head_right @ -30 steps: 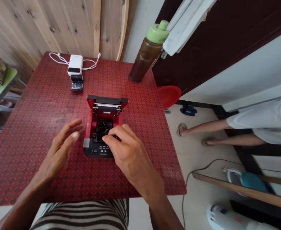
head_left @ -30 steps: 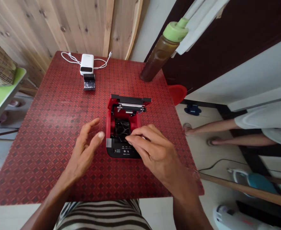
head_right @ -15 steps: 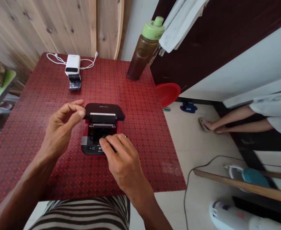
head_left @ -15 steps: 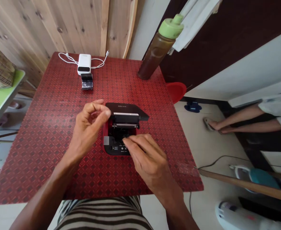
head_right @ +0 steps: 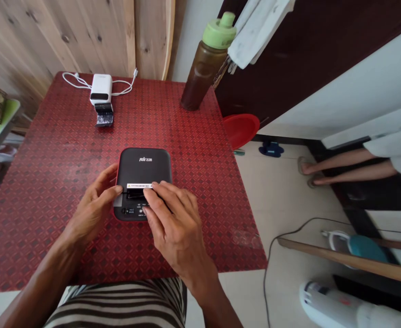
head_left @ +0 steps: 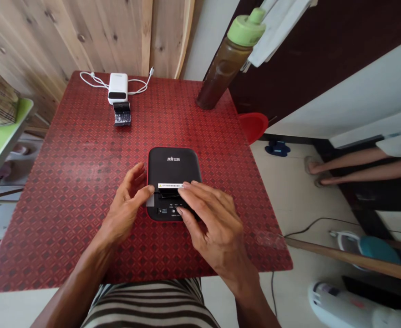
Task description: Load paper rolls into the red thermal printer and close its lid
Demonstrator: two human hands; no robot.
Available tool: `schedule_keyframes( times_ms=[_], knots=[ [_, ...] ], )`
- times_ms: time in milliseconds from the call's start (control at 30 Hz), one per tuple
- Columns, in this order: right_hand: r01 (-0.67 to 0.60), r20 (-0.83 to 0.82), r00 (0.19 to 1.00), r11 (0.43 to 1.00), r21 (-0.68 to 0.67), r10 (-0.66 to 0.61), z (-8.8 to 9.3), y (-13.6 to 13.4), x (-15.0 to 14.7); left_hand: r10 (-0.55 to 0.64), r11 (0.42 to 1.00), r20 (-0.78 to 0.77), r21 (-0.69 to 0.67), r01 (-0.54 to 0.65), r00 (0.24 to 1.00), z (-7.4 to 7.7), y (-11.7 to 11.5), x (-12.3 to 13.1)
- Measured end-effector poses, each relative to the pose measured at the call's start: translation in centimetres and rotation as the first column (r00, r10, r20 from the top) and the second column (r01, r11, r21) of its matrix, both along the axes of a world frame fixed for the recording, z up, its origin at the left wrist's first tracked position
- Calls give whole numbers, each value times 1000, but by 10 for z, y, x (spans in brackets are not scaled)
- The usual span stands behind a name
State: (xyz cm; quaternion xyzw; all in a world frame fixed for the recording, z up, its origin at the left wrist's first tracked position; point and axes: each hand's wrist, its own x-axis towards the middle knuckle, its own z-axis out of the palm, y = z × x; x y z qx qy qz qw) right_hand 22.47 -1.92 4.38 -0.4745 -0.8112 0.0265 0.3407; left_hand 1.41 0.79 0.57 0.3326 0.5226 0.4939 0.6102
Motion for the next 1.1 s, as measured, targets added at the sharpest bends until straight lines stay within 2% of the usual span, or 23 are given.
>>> schedule_keyframes(
  times_ms=[167,333,500,600,700,900,1100],
  knots=[
    [19,-46,999,996,-88,-23,-1,2,1,-25,999,12,27,25,1000,5,0,3],
    [11,-62,998,996,-93,-17,-4,2,1,-12,998,-30,55,14,999,3,4,1],
    [-17,-183,983,997,-77,3,-9,-5,11,-17,1000,-38,12,17,999,-2,-4,-4],
    [91,-240,966,995,-44,-99,-15,-15,18,-31,999,-16,24,31,999,-4,-16,-7],
    [186,-270,941,979,-84,-202,-22,-26,19,-31,999,-4,13,31,1000,-4,-25,-7],
    [237,-283,922,964,-125,-263,-34,-34,10,-13,1000,-2,-3,13,1000,0,-22,-4],
    [219,-276,929,967,-129,-247,-37,-32,10,19,999,-7,-29,-20,1000,2,-21,0]
  ],
)
